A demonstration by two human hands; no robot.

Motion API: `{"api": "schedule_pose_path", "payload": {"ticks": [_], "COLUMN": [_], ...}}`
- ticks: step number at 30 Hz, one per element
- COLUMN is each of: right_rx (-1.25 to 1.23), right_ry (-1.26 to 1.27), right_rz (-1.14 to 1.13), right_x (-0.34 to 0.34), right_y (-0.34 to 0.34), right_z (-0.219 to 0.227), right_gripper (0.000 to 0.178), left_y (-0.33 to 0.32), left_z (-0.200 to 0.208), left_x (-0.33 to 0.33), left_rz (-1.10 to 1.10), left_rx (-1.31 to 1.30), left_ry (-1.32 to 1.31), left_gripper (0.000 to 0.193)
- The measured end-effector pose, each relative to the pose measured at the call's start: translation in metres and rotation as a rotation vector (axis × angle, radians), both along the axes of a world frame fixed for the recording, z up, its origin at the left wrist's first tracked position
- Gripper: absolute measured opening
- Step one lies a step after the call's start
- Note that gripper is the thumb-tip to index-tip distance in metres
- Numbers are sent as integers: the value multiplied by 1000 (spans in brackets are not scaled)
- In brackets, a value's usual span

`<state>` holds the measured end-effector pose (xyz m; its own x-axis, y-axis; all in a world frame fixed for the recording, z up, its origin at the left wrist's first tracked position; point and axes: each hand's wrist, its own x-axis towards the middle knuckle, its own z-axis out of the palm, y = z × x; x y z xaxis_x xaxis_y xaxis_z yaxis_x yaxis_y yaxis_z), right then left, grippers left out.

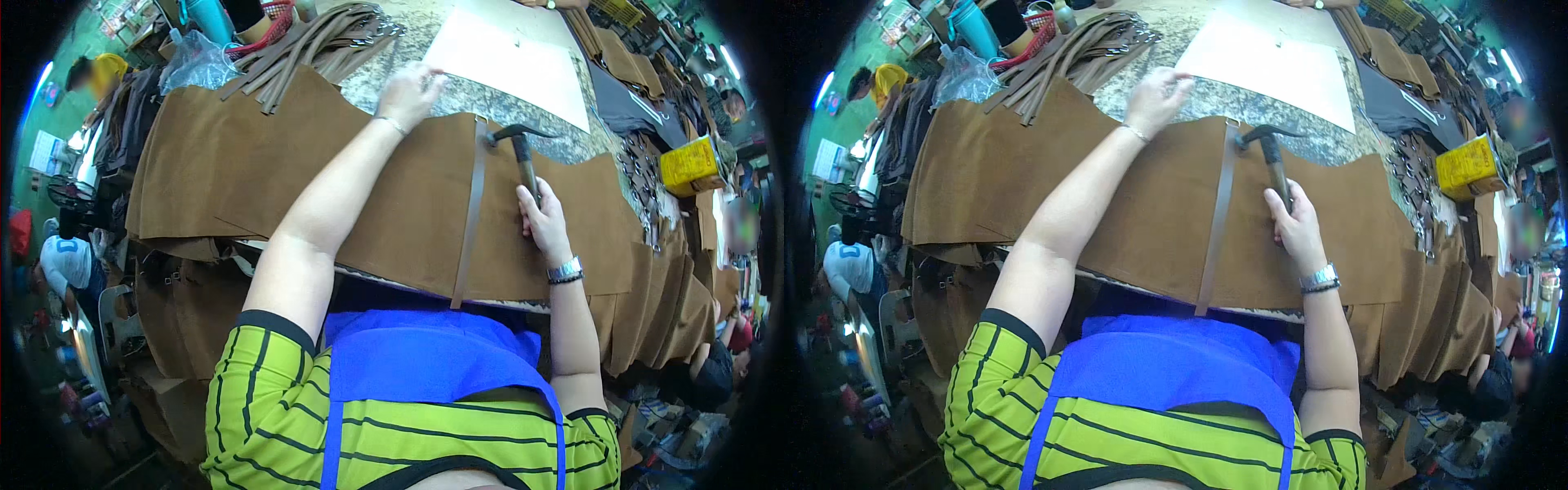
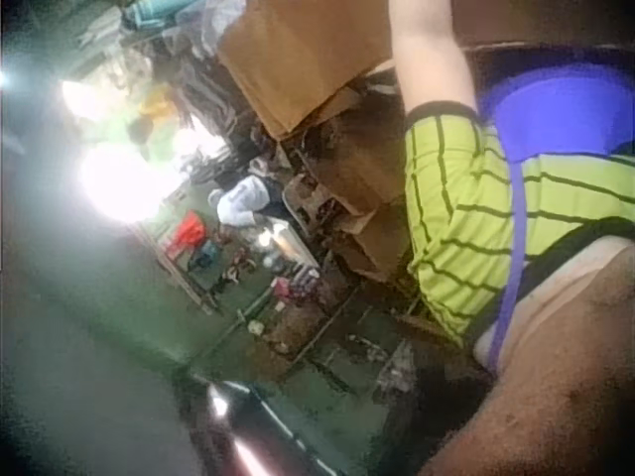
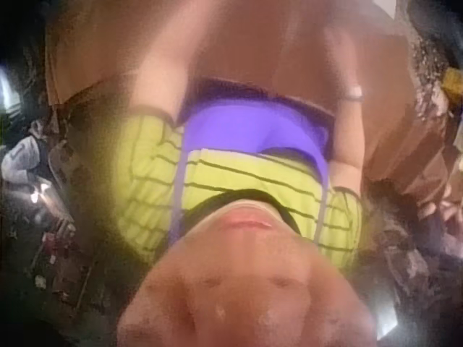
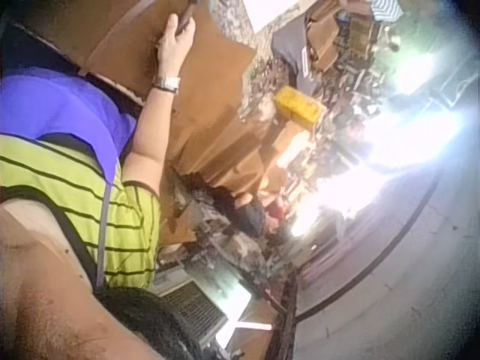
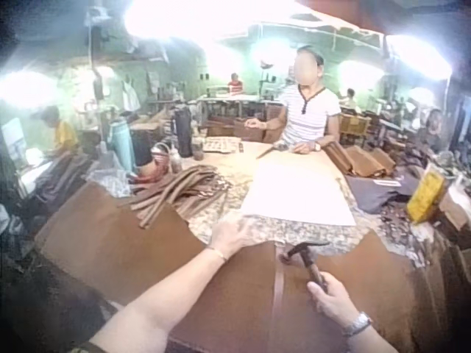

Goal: Applying and hammering leather straps onto a large leather component for a bag or garment.

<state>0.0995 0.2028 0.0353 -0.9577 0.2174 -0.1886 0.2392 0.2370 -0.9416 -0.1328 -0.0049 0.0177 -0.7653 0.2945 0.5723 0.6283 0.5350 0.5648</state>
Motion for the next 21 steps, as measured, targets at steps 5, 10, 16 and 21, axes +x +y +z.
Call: {"api": "schedule_pose_path", "payload": {"ticks": [5, 10, 16, 21], "right_rx": [-154, -110, -117, -69], "right_ry": [133, 168, 124, 33], "right_rz": [-123, -188, -201, -223], "right_x": [5, 3, 3, 0], "right_y": [7, 2, 7, 3], "right_z": [-9, -7, -11, -3], "right_gripper": [39, 41, 42, 41], "left_y": [-103, -193, -164, -48], "left_z": [20, 21, 58, 69], "left_x": [-87, -148, -115, 29], "left_rz": [498, 844, 480, -336], "left_rx": [-111, -282, 27, 842], "left_ry": [211, -168, 4, -678], "left_gripper": [22, 40, 23, 32]}}
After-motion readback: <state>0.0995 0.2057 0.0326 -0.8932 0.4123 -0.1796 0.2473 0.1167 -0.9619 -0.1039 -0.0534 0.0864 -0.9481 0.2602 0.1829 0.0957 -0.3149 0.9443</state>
